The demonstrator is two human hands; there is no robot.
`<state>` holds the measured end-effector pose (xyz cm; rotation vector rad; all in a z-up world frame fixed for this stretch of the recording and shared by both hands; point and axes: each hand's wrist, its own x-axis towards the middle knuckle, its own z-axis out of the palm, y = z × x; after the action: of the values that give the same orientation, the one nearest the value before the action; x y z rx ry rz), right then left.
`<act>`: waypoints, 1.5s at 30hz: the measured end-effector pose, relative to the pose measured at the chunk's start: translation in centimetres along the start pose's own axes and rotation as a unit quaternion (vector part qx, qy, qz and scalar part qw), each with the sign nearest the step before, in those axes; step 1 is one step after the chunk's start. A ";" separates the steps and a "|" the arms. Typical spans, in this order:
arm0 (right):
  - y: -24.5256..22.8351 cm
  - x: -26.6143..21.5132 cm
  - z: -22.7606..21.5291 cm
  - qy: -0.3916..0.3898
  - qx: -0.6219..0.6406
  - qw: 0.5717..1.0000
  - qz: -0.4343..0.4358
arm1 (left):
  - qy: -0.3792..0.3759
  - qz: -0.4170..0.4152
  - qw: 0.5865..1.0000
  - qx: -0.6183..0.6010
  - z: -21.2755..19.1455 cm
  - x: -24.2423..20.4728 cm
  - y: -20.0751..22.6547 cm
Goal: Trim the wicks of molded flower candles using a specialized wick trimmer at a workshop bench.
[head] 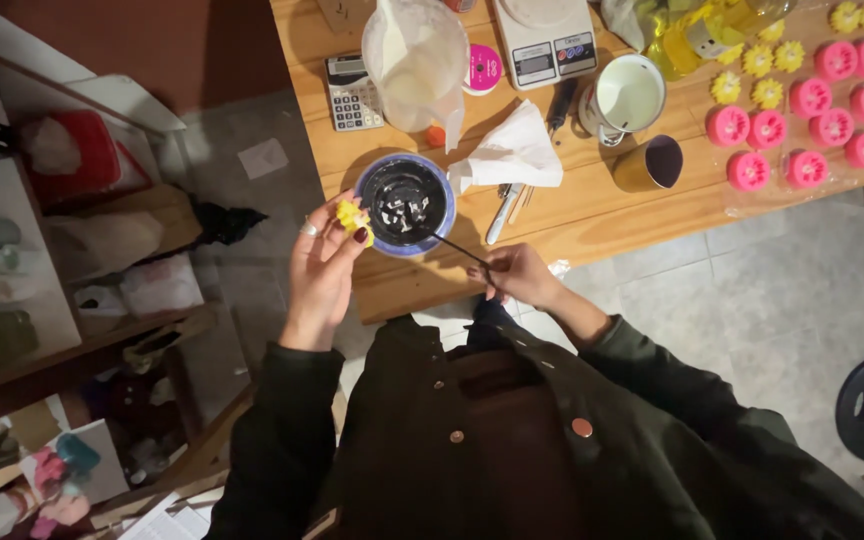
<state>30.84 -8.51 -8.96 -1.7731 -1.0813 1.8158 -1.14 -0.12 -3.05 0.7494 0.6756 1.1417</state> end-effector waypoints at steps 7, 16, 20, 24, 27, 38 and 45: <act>-6.2 -6.4 3.6 0.273 -0.330 0.876 -0.221 | -0.025 -0.042 0.997 -0.056 1.1 -0.7 3.0; -6.2 -11.0 3.2 0.363 -0.311 0.824 -0.305 | -0.102 -0.056 0.992 -0.051 4.2 -0.6 4.4; -6.0 -14.6 0.6 0.428 -0.264 0.796 -0.338 | -0.134 -0.071 0.988 -0.043 8.1 0.1 4.2; -3.7 -18.8 -4.8 0.497 -0.277 0.752 -0.332 | -0.177 -0.089 0.978 -0.059 15.2 1.7 3.2; -2.2 -22.4 -9.1 0.556 -0.254 0.751 -0.251 | -0.206 -0.097 0.972 -0.050 20.1 4.0 -0.6; 9.8 -30.2 -31.5 0.669 -0.232 0.691 -0.142 | -0.172 -0.160 0.965 0.114 43.9 19.4 -28.4; 13.2 -30.8 -40.8 0.689 -0.156 0.704 -0.073 | -0.141 -0.073 0.963 0.220 49.6 37.4 -52.2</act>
<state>77.33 -28.84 5.68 -2.3095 -0.7442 -0.1383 76.81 14.73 -19.79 1.1936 0.7360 0.7338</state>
